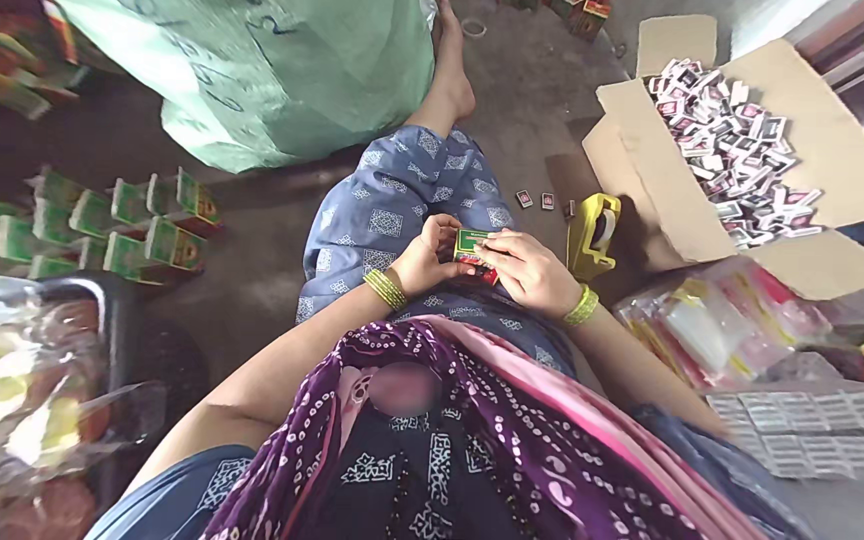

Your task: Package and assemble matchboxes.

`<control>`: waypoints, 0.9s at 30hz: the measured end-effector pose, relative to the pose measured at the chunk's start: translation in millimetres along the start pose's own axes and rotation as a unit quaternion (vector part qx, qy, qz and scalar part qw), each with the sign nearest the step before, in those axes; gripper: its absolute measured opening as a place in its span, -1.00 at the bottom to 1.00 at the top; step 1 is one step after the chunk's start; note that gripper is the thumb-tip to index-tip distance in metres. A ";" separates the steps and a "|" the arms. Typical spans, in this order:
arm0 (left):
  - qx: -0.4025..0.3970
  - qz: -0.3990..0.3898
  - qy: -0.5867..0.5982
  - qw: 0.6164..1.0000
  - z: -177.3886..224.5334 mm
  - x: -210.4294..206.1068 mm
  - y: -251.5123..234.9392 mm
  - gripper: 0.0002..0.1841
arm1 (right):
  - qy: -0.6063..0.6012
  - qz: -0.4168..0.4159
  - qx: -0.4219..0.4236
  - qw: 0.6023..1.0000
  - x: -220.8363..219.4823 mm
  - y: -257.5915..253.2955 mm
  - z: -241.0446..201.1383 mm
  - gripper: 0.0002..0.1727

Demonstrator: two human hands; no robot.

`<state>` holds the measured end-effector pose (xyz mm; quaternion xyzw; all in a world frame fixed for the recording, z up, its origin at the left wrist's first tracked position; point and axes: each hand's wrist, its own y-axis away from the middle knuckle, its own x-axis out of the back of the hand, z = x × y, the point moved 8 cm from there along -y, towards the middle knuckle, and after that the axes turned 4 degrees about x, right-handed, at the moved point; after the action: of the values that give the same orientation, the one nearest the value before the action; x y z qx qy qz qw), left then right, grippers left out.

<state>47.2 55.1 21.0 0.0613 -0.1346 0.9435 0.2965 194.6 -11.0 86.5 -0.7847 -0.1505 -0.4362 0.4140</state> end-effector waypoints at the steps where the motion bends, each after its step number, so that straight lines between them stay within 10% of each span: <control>1: 0.015 0.002 0.005 1.000 -1.8 0.0 -0.2 -0.14 | -0.001 0.037 -0.011 0.999 -2.8 7.2 1.8 -0.68; 11: -0.101 0.017 -0.078 0.992 13.6 0.1 1.6 -0.67 | -0.086 0.072 -0.146 0.983 9.2 28.5 27.1 -0.50; 20: -0.102 0.016 -0.088 0.991 12.7 2.8 -0.2 -0.76 | 0.110 0.083 -0.621 0.771 110.8 213.9 166.7 -0.56; 27: -0.083 0.014 -0.073 0.994 8.5 4.0 -1.4 -0.75 | -0.006 0.049 -0.657 0.752 75.0 266.6 204.7 -0.46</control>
<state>45.1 55.9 30.2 0.1036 -0.2351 0.9261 0.2762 511.6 -23.7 -47.7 -0.8724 0.2088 -0.4019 -0.1838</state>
